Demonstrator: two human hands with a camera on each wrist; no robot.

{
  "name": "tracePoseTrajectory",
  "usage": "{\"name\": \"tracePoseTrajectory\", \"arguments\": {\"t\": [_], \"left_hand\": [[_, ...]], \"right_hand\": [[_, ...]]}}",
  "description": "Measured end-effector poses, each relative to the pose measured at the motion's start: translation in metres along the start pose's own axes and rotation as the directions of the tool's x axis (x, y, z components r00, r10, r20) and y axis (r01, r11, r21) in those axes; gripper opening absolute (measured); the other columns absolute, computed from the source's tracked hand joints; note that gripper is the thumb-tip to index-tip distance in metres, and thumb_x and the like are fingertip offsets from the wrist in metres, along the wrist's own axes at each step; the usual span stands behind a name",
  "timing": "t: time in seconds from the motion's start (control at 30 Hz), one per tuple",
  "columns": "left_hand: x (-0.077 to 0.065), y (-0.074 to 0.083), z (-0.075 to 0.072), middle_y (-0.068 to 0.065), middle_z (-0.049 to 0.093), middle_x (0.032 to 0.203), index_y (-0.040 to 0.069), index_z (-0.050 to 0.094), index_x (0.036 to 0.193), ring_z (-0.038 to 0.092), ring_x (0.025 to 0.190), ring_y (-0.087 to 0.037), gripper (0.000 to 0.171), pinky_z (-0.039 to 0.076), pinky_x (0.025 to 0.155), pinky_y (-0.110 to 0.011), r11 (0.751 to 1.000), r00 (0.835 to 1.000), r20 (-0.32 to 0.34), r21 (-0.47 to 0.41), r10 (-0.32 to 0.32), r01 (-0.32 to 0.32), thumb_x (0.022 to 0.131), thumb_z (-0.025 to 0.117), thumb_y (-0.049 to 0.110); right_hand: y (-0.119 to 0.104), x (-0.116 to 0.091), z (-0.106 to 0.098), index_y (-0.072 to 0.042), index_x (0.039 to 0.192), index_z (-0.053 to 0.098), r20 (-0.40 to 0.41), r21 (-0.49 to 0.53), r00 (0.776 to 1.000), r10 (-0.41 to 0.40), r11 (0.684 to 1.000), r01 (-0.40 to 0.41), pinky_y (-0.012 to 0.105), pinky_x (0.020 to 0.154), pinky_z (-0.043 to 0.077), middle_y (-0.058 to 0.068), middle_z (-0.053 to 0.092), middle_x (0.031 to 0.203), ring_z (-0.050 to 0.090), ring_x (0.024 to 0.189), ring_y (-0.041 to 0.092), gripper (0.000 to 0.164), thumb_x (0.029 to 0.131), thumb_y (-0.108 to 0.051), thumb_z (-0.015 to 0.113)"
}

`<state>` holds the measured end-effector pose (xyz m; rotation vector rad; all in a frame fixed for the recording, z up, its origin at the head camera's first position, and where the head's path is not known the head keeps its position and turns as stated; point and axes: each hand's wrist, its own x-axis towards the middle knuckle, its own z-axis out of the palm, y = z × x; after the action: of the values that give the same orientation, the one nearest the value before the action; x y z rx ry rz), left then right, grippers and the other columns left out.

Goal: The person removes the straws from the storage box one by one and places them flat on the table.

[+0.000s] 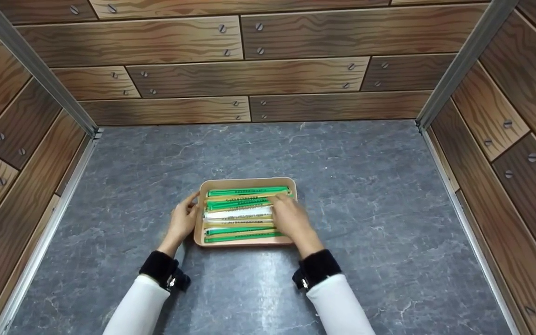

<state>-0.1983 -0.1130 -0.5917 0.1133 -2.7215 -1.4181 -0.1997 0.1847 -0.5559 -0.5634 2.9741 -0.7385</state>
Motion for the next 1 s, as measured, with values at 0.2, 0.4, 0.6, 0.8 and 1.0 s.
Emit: {"name": "tracePoseTrajectory", "arguments": {"t": [0.2, 0.4, 0.6, 0.8, 1.0], "left_hand": [[0.0, 0.0, -0.001, -0.004, 0.058, 0.071, 0.007, 0.056, 0.139, 0.049, 0.058, -0.015, 0.042, 0.042, 0.058, -0.031, 0.999, 1.0, 0.005, 0.03, -0.017, 0.017, 0.098, 0.054, 0.004], [0.002, 0.001, -0.003, -0.004, 0.061, 0.071, 0.01, 0.059, 0.137, 0.052, 0.058, -0.015, 0.042, 0.045, 0.058, -0.032, 0.998, 0.999, 0.002, 0.039, -0.04, 0.04, 0.095, 0.057, 0.004], [0.002, 0.0, -0.003, -0.004, 0.06, 0.069, 0.01, 0.057, 0.139, 0.052, 0.057, -0.014, 0.043, 0.043, 0.055, -0.031, 0.999, 0.999, 0.002, 0.022, -0.047, 0.047, 0.096, 0.056, 0.004], [0.003, -0.001, -0.004, -0.004, 0.058, 0.068, 0.012, 0.056, 0.14, 0.051, 0.056, -0.014, 0.043, 0.041, 0.054, -0.029, 0.997, 0.997, 0.016, 0.011, -0.071, 0.071, 0.098, 0.056, 0.007], [0.002, 0.0, -0.005, -0.005, 0.062, 0.072, 0.011, 0.057, 0.139, 0.053, 0.059, -0.015, 0.043, 0.045, 0.058, -0.031, 0.998, 0.998, 0.012, 0.012, -0.07, 0.069, 0.097, 0.057, 0.006]], "right_hand": [[0.001, 0.009, 0.016, -0.006, 0.107, 0.075, 0.021, -0.136, 0.998, -0.055, 0.989, 0.058, 0.043, 0.082, 0.053, 0.009, 0.066, 0.099, 0.063, 0.096, 0.028, 0.022, 0.089, 0.0, 0.064], [0.002, 0.011, 0.02, -0.007, 0.094, 0.078, 0.046, -0.173, 0.994, -0.1, 0.979, 0.107, 0.042, 0.074, 0.053, 0.006, 0.065, 0.088, 0.064, 0.085, 0.026, 0.013, 0.085, -0.002, 0.071], [0.004, 0.012, 0.02, -0.011, 0.09, 0.079, 0.038, -0.192, 0.99, -0.134, 0.972, 0.139, 0.041, 0.069, 0.053, 0.004, 0.066, 0.086, 0.064, 0.08, 0.024, 0.014, 0.083, -0.002, 0.071], [0.005, 0.013, 0.021, -0.014, 0.086, 0.078, -0.008, -0.21, 0.992, -0.127, 0.97, 0.123, 0.042, 0.063, 0.052, 0.002, 0.067, 0.084, 0.065, 0.078, 0.022, 0.014, 0.083, -0.003, 0.071], [0.003, 0.01, 0.007, -0.011, 0.097, 0.077, -0.093, -0.033, 0.994, -0.048, 0.998, 0.045, 0.046, 0.071, 0.053, 0.003, 0.07, 0.096, 0.066, 0.088, 0.024, 0.012, 0.086, -0.009, 0.074]]}}
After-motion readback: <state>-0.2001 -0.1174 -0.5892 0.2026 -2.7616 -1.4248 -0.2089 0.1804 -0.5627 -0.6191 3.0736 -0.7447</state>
